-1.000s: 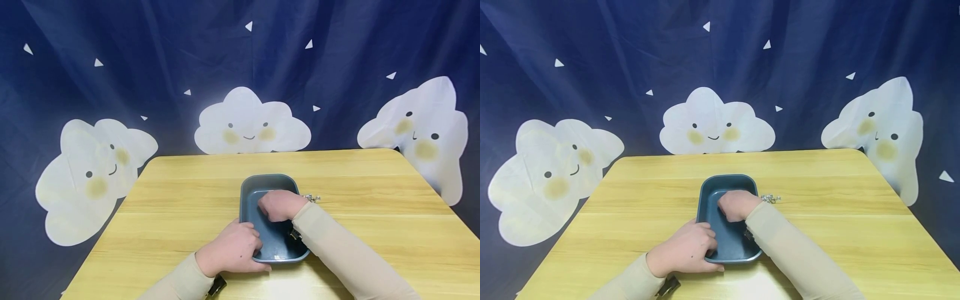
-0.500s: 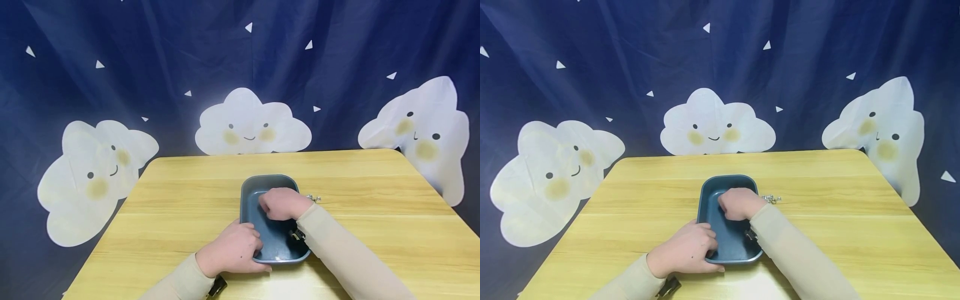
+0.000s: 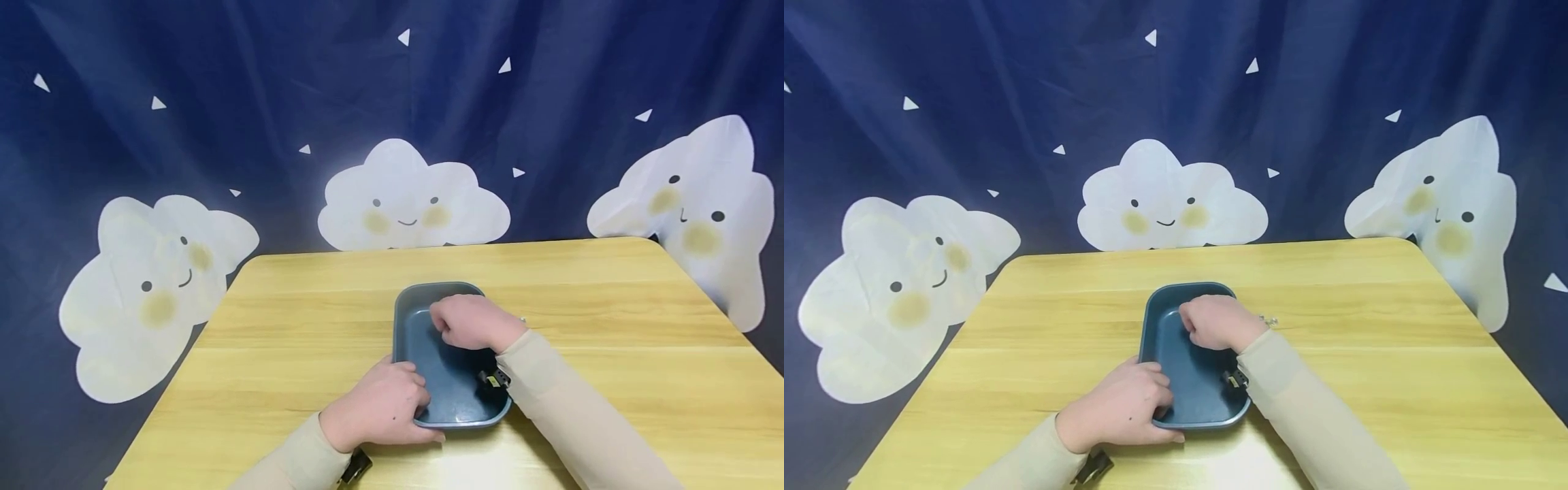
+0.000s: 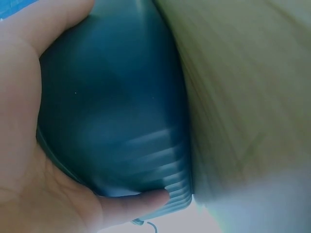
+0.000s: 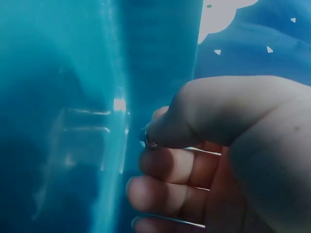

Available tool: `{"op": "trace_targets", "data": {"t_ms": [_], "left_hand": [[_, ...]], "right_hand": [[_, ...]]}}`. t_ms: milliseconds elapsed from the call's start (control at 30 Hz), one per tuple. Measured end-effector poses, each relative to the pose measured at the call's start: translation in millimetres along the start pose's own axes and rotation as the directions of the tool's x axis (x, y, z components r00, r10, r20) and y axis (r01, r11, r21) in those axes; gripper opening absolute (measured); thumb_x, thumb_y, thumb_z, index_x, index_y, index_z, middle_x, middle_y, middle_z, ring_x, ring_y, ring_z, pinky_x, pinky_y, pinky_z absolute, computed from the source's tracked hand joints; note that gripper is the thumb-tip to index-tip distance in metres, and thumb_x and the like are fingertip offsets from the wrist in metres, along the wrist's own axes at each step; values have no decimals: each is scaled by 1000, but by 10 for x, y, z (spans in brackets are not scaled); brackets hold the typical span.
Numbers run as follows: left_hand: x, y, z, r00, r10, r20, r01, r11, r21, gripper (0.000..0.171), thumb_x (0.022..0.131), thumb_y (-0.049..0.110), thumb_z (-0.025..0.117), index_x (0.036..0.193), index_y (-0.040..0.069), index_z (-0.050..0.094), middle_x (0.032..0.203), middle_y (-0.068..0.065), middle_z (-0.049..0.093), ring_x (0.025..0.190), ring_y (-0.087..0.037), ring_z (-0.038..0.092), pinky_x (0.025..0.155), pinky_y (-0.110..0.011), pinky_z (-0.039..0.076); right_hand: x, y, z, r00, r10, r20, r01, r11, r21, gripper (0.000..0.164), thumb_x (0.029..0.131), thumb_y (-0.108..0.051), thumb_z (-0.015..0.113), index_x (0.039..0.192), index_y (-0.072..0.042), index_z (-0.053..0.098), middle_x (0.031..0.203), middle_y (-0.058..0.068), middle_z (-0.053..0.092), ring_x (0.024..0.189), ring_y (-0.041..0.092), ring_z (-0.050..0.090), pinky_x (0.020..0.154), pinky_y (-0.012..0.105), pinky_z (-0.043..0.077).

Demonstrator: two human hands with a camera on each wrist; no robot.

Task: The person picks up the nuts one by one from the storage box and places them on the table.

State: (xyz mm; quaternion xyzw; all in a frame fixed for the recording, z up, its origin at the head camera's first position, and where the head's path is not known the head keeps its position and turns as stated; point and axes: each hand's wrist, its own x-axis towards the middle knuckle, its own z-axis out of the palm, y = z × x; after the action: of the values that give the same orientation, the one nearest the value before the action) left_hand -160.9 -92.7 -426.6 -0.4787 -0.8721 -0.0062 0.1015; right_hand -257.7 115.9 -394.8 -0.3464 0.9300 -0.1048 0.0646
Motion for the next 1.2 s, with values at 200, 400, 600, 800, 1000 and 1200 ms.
{"op": "trace_targets", "data": {"t_ms": [200,400,600,800,1000,1200], "left_hand": [[15,-1,6,1000,12,3,-13,1000,13,55,77,76,67,55,30,45,60,18,37,64,-7,40,68,-32,39],[23,2,-17,999,0,37,0,1000,11,56,77,77,66,53,31,44,58,19,39,63,-7,41,65,-31,37],[17,14,-49,998,-13,56,13,1000,-4,56,78,77,66,53,31,45,58,19,38,63,-6,40,64,-30,36],[6,18,-49,999,-11,37,11,1000,4,56,76,76,67,53,30,45,58,19,38,62,-6,40,62,-29,36],[2,20,-37,999,-16,40,16,1000,3,55,77,77,66,54,31,47,59,19,38,63,-6,39,64,-30,37],[-5,21,-21,999,-21,47,21,1000,7,55,77,78,64,54,31,46,59,19,38,63,-6,39,64,-30,37]], "right_hand": [[-73,41,-141,999,14,-31,-14,1000,19,20,86,-5,63,78,-20,53,74,-7,51,68,14,49,64,31,41],[-148,56,-269,998,4,-68,-2,999,38,20,85,-3,62,77,-20,54,74,-8,51,66,14,49,63,31,41],[-225,68,-391,994,16,-104,-9,998,66,19,84,-2,60,77,-20,55,73,-7,52,66,14,49,63,32,41],[-314,145,-502,991,73,-108,-63,993,95,19,84,-2,60,79,-20,55,73,-6,52,68,14,50,63,33,40],[-389,285,-548,991,100,-84,-91,991,100,19,85,0,59,80,-18,57,75,-5,53,68,15,50,64,34,41],[-438,437,-544,993,111,-47,-104,988,117,18,84,0,58,79,-17,57,75,-4,54,70,16,50,66,35,41]]}}
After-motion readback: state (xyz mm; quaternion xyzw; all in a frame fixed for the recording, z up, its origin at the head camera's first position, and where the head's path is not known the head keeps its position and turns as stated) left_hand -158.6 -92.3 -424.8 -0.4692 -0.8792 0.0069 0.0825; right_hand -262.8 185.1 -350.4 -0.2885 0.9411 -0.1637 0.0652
